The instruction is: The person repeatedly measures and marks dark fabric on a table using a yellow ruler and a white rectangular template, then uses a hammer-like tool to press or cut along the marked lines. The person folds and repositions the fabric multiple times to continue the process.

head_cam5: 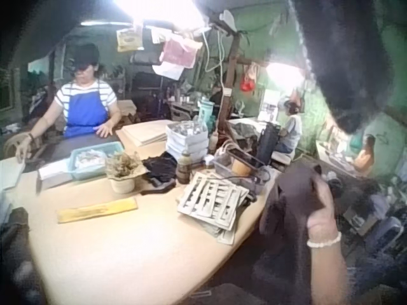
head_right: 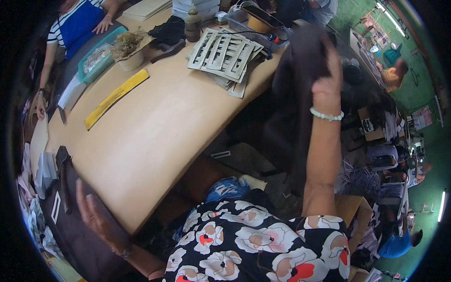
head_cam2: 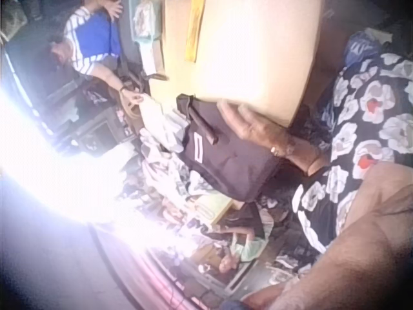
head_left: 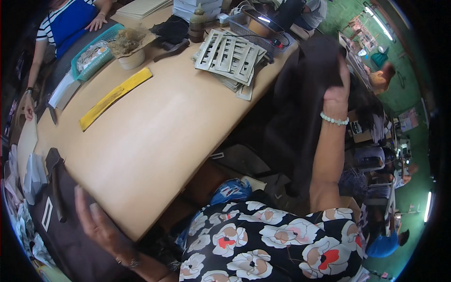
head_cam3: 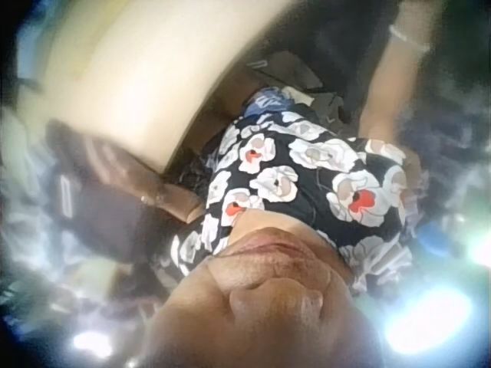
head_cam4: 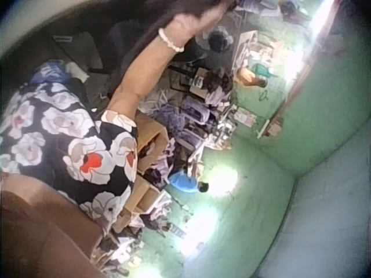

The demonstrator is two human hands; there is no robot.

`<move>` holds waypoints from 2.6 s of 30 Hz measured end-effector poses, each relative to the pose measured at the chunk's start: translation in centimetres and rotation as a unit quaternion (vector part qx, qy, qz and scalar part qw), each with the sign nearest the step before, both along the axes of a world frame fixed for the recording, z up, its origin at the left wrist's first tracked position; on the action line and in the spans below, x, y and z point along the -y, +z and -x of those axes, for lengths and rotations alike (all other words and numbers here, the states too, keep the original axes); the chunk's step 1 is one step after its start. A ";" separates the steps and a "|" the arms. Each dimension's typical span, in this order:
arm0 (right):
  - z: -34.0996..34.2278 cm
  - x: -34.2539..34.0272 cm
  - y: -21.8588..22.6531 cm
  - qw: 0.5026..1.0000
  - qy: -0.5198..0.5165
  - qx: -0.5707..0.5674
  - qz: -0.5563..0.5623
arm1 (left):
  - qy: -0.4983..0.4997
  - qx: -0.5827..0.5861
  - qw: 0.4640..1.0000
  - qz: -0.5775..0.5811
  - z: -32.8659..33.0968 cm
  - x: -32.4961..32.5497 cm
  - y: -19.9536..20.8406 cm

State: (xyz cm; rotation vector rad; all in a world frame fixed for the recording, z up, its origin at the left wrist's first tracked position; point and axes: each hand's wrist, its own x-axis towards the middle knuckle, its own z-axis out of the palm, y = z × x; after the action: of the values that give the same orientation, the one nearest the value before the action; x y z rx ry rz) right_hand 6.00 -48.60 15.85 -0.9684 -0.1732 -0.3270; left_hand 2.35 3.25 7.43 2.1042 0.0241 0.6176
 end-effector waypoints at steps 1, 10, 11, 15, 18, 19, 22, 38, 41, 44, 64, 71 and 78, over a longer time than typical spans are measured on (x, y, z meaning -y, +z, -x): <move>-1.1 -5.1 2.2 0.995 -0.091 -0.019 0.048 | -0.061 -0.017 0.997 0.045 0.3 1.2 -0.6; -8.3 -38.9 -2.6 0.827 0.003 0.307 0.471 | -0.164 -0.075 0.922 0.344 2.0 8.9 -3.4; -8.4 -40.3 -2.7 0.903 0.135 0.244 0.326 | -0.142 -0.048 0.966 0.212 1.6 7.0 -5.4; -9.3 -41.5 -7.2 0.856 0.241 0.185 0.417 | -0.092 -0.058 0.879 0.464 0.9 2.3 -8.4; -10.2 -39.9 -10.9 0.829 0.230 0.164 0.484 | 0.014 -0.001 0.805 0.593 0.2 1.5 -8.1; -10.8 -39.3 -12.4 0.809 0.223 0.156 0.520 | 0.032 -0.006 0.789 0.613 0.4 1.7 -7.7; -11.3 -37.3 -14.5 0.768 0.203 0.137 0.592 | 0.051 0.049 0.938 0.339 0.3 3.0 -6.9; -11.8 -22.7 -14.6 0.574 -0.036 -0.088 0.814 | 0.091 -0.298 0.950 -0.002 2.4 -1.5 -0.1; -10.9 -22.2 -16.0 0.557 -0.051 -0.047 0.827 | 0.146 -0.262 0.941 -0.156 3.1 -1.0 -0.8; -8.9 -21.9 -15.9 0.572 -0.033 -0.030 0.819 | 0.147 -0.164 0.933 -0.285 2.9 0.0 -1.2; -9.5 -22.1 -16.1 0.626 -0.037 -0.017 0.778 | -0.103 -0.186 0.925 -0.316 1.9 9.4 -4.8; -11.7 -24.1 -14.4 0.583 0.021 -0.016 0.812 | -0.086 -0.135 0.928 -0.336 -2.5 7.8 -5.1; -23.7 -31.0 -16.9 0.741 -0.030 0.141 0.655 | -0.057 -0.162 0.933 -0.315 -1.5 8.4 -7.3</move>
State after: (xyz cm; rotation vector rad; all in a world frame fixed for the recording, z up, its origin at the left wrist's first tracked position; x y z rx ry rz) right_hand 29.70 -17.64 -1.00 -2.3420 -0.7148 -0.4008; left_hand 3.87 -5.17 0.16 2.7903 -0.1256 0.2063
